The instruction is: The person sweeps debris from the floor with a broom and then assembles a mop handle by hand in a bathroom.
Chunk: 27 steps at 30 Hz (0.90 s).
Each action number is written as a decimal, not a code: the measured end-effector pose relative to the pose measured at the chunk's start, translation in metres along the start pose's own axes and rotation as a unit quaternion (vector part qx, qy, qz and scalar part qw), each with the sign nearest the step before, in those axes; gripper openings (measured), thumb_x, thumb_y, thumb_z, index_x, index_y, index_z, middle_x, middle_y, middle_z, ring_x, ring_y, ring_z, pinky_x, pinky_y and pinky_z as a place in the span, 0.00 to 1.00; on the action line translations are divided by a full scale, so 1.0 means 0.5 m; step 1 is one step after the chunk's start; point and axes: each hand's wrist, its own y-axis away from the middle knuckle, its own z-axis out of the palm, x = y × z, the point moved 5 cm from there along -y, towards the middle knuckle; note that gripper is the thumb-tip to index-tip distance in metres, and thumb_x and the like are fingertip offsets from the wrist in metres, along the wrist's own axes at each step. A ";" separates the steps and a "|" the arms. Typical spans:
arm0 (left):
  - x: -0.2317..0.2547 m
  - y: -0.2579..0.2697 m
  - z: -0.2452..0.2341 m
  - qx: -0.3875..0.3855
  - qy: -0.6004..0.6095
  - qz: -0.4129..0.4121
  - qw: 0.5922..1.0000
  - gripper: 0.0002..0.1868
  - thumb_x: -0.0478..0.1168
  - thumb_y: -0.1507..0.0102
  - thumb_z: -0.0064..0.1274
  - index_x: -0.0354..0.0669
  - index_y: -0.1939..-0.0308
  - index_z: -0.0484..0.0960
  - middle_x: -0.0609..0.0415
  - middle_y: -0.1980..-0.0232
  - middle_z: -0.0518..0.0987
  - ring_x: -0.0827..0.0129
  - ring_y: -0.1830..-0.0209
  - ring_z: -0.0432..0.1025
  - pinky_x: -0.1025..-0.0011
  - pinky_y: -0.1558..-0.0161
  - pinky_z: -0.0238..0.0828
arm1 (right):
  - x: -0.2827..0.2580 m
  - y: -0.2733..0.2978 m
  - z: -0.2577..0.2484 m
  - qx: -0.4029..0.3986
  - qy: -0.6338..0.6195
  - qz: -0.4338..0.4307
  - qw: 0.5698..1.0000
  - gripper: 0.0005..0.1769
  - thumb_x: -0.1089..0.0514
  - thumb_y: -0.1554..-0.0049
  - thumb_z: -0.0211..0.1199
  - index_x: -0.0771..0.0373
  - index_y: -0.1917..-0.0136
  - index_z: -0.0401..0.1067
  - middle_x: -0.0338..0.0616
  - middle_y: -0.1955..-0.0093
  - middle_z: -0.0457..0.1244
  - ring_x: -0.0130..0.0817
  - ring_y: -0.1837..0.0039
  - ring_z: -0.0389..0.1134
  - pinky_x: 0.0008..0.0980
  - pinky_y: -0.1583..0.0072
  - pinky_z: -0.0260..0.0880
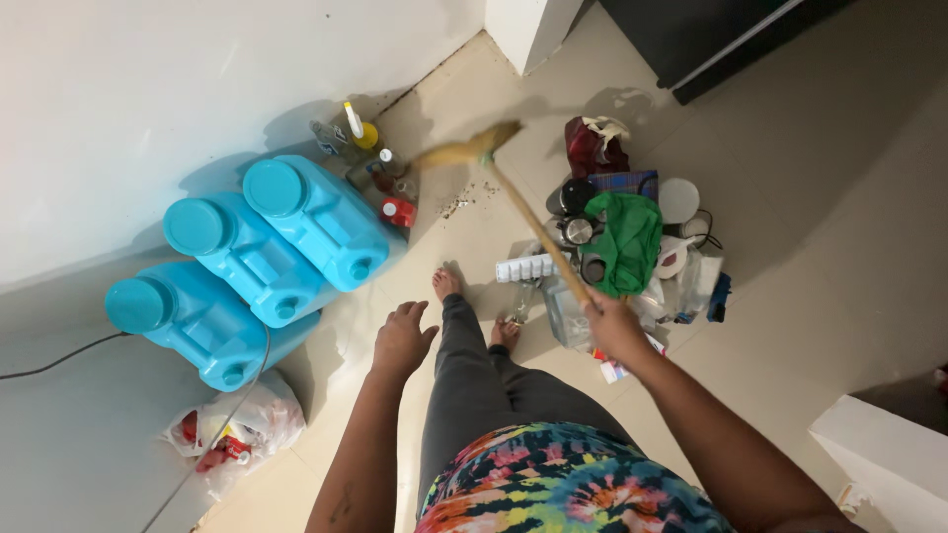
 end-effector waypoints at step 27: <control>-0.053 0.116 0.055 -0.021 -0.008 -0.037 0.999 0.31 0.49 0.39 0.59 0.51 0.33 0.71 0.51 0.32 0.71 0.53 0.33 0.67 0.57 0.37 0.67 | 0.126 0.048 0.151 -0.083 -0.279 0.097 0.952 0.16 0.52 0.35 0.51 0.54 0.36 0.67 0.36 0.74 0.55 0.25 0.78 0.51 0.29 0.75 0.52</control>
